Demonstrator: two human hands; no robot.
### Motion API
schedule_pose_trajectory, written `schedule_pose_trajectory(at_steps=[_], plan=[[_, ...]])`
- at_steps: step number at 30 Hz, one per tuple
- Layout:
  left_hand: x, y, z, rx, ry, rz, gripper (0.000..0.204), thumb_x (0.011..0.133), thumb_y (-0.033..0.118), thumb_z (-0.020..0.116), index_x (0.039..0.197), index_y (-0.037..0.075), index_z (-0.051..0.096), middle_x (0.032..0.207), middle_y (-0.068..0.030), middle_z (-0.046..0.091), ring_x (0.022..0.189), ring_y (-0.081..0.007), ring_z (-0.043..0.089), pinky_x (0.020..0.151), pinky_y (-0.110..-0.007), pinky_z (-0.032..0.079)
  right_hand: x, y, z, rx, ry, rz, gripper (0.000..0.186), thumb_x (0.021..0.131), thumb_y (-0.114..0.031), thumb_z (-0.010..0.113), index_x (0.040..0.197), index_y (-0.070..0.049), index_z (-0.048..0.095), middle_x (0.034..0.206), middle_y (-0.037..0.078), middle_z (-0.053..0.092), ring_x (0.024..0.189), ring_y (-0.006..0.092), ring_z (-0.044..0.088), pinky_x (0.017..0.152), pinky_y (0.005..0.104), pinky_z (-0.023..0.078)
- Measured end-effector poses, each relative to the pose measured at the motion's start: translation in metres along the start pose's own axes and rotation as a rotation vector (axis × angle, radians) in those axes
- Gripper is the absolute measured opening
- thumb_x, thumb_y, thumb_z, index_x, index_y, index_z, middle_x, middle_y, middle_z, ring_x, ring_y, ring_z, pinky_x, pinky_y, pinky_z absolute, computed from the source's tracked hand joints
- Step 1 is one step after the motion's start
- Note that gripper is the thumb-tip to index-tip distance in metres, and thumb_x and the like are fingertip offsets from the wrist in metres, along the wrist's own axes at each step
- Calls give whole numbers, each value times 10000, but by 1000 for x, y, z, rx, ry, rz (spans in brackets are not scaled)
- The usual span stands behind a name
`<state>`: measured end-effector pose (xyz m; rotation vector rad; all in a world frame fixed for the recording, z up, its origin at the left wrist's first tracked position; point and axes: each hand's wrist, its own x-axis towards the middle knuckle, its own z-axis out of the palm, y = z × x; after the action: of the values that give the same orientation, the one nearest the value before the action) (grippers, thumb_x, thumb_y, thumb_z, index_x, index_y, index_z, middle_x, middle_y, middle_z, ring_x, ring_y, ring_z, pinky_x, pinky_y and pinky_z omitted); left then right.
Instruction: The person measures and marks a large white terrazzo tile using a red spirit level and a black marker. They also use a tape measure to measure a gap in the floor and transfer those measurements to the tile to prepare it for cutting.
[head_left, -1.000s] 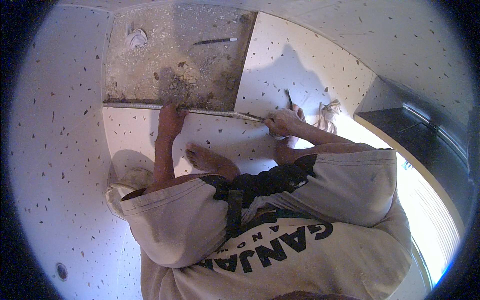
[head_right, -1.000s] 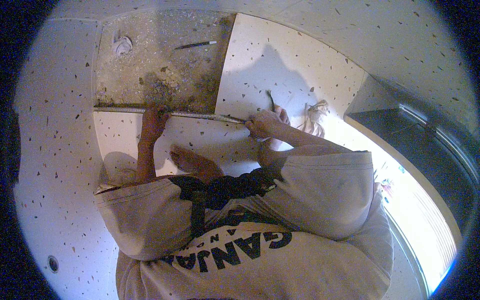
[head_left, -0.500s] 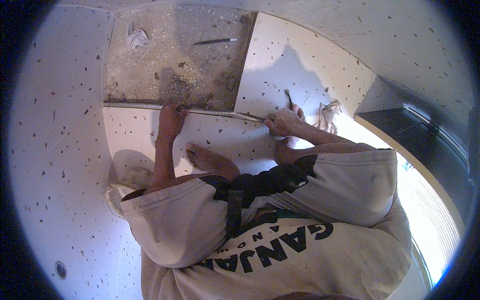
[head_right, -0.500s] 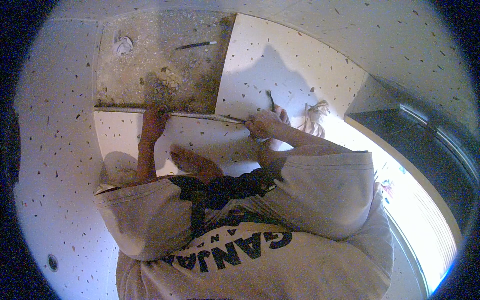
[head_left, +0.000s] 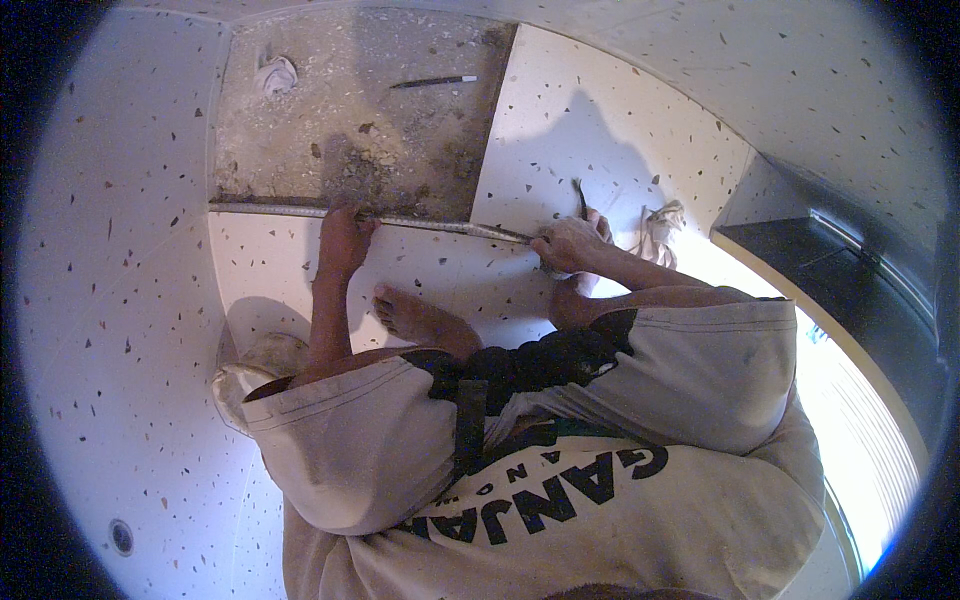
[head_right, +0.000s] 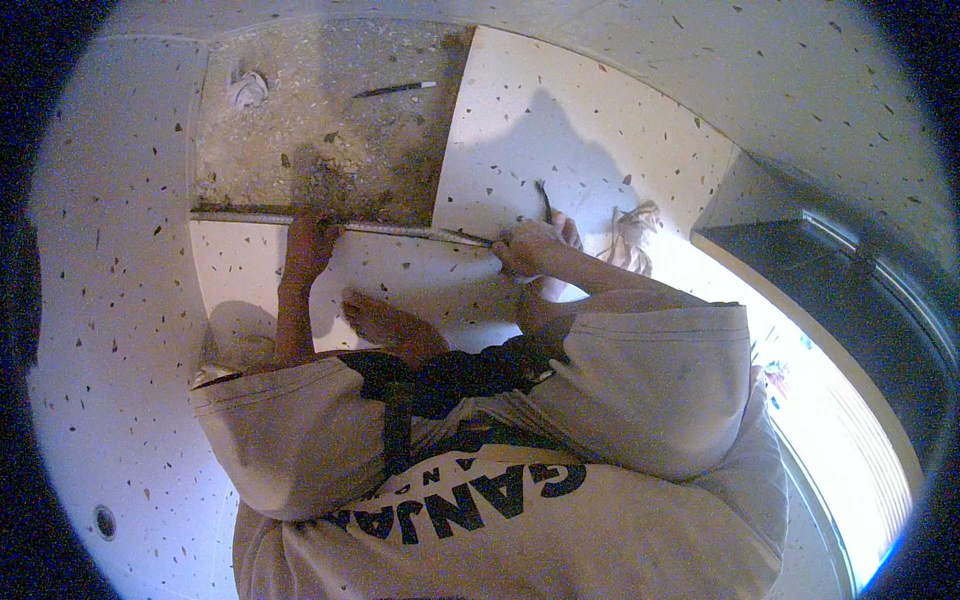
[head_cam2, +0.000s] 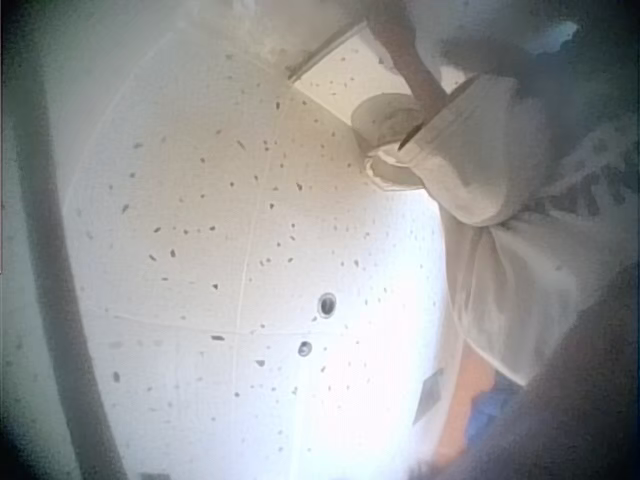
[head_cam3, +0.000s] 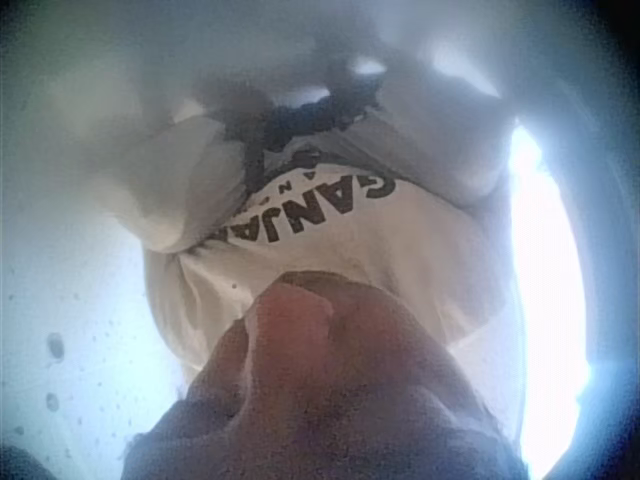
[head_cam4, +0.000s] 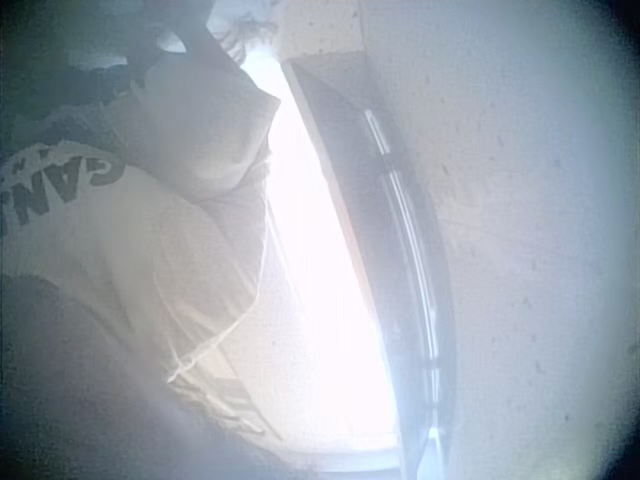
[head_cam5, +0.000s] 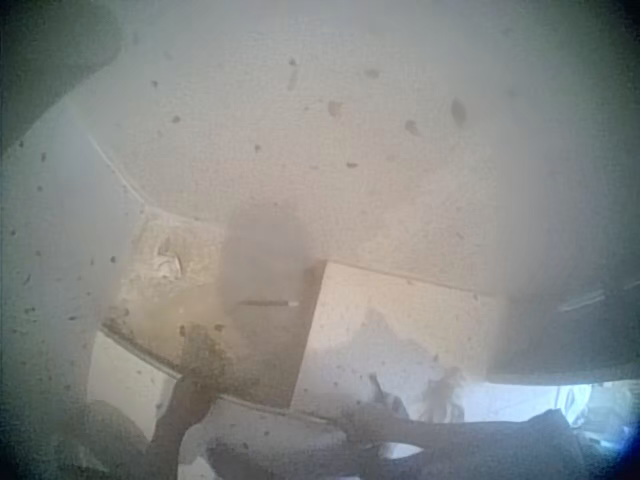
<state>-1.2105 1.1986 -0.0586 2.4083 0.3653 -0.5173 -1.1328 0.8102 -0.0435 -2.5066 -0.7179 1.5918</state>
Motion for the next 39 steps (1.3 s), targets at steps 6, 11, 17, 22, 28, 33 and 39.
schedule_pose_trajectory(at_steps=[6,11,17,22,28,33,39], plan=[[3,-14,9,38,-5,-1,412,782,183,786,1093,-62,674,1147,-290,635,1105,-449,591,965,-490,471,4,7,9,10,15,-28,389,921,-351,489,927,-46,731,898,229,697,857,441,659,856,537,490],[4,-16,11,26,-29,-40,427,783,192,791,1101,-65,670,1110,-290,647,1062,-452,612,939,-492,486,0,4,3,11,36,-72,377,927,-351,502,939,-51,729,897,221,699,867,436,662,855,538,491],[1,-12,9,42,-2,-15,413,783,178,789,1102,-56,671,1105,-280,651,1041,-448,618,928,-494,490,0,3,2,6,5,-40,378,936,-368,510,964,-59,725,909,211,702,886,430,667,867,536,492],[3,-10,5,21,-18,35,399,784,169,782,1111,-34,676,1135,-264,646,1081,-436,601,950,-486,482,1,6,6,6,25,-56,384,944,-381,512,1000,-62,719,909,216,701,892,431,669,884,532,492],[4,-6,4,29,-13,-9,367,783,152,774,1085,-31,676,1106,-255,647,1073,-441,595,946,-486,478,-4,-5,-10,-37,-32,-52,387,946,-380,510,1016,-57,712,915,224,699,894,438,667,880,539,494],[-1,-17,8,12,-25,-19,261,813,149,732,1025,7,677,1048,-239,646,991,-435,615,877,-494,493,-11,-15,-26,-83,-40,-132,384,942,-380,498,1027,-74,714,927,217,701,897,438,666,871,549,492],[5,26,-16,51,45,47,200,863,152,670,993,1,692,994,-256,656,1000,-445,620,895,-502,500,-15,6,-19,64,69,-23,377,922,-406,506,1050,-126,723,961,188,708,902,417,671,854,551,499]])
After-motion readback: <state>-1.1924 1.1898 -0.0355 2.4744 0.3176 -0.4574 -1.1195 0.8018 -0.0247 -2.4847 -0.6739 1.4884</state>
